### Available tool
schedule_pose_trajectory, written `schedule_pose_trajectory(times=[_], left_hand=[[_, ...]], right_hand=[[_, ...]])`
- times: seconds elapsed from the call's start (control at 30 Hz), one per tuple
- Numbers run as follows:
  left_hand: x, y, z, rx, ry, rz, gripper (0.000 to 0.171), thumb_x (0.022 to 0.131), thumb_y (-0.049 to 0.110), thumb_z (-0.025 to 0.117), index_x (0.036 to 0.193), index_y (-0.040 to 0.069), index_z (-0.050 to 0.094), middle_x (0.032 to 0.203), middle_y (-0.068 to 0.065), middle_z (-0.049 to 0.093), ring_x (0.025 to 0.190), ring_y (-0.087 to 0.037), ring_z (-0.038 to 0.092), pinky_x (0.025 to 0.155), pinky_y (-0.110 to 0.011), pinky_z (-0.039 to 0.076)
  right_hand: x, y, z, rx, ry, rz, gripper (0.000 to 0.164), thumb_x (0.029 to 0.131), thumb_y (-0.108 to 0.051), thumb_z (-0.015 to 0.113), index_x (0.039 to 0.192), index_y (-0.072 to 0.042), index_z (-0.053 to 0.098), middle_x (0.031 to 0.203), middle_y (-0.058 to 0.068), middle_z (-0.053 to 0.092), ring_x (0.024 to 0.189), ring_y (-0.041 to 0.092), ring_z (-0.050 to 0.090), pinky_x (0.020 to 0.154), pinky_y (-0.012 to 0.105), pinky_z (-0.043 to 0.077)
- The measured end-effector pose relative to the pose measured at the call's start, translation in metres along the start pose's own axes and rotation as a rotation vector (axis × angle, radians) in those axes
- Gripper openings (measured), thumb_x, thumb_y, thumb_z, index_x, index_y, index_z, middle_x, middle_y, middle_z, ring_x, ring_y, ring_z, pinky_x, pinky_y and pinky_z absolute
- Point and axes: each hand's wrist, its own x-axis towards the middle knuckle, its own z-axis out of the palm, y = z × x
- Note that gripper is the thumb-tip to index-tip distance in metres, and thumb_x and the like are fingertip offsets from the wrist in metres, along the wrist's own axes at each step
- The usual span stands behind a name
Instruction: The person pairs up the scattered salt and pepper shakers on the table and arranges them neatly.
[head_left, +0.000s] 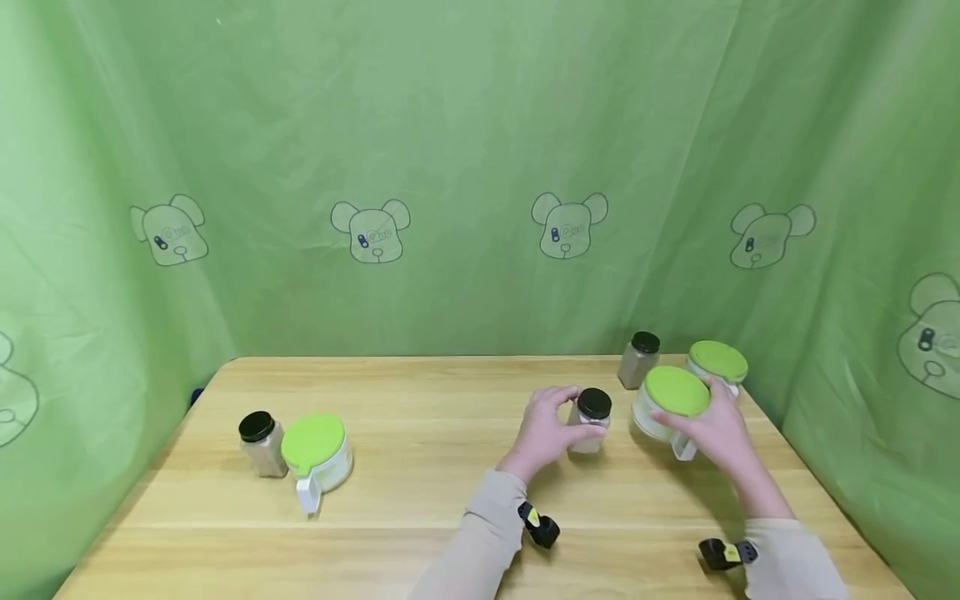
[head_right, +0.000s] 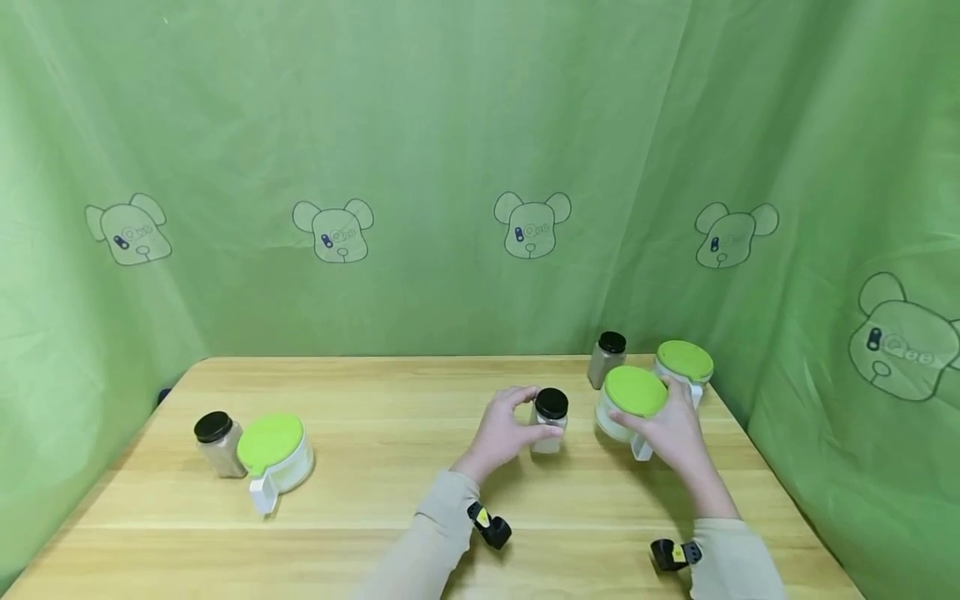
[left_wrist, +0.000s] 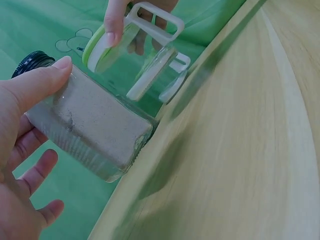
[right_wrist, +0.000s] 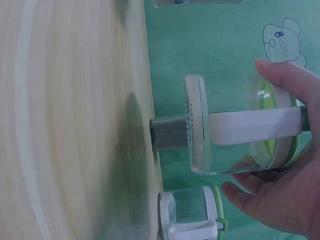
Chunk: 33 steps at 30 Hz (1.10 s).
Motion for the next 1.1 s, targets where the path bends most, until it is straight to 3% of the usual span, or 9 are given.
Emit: schedule_pose_trajectory(times=[0.77, 1.1], left_hand=[[-0.013, -0.018, -0.039, -0.014, 0.018, -0.021, 0.071, 0.07, 0.037, 0.086, 0.131, 0.011, 0.06, 0.131, -0.006, 0.063, 0.125, -0.024, 0.052, 0.11, -0.046, 0.039], [-0.017, -0.019, -0.048, -0.007, 0.023, 0.016, 0.069, 0.071, 0.036, 0.086, 0.129, 0.01, 0.061, 0.127, -0.005, 0.065, 0.121, -0.023, 0.054, 0.108, -0.045, 0.041]], right_hand=[[-0.017, -0.03, 0.015, 0.026, 0.033, 0.04, 0.114, 0.073, -0.038, 0.084, 0.149, 0.009, 0.014, 0.138, 0.04, 0.035, 0.12, 0.053, 0.042, 0.096, 0.068, 0.038], [-0.023, -0.045, 0.029, 0.072, 0.061, 0.082, 0.116, 0.07, -0.032, 0.087, 0.15, 0.008, 0.012, 0.142, 0.038, 0.035, 0.125, 0.051, 0.042, 0.103, 0.067, 0.035]])
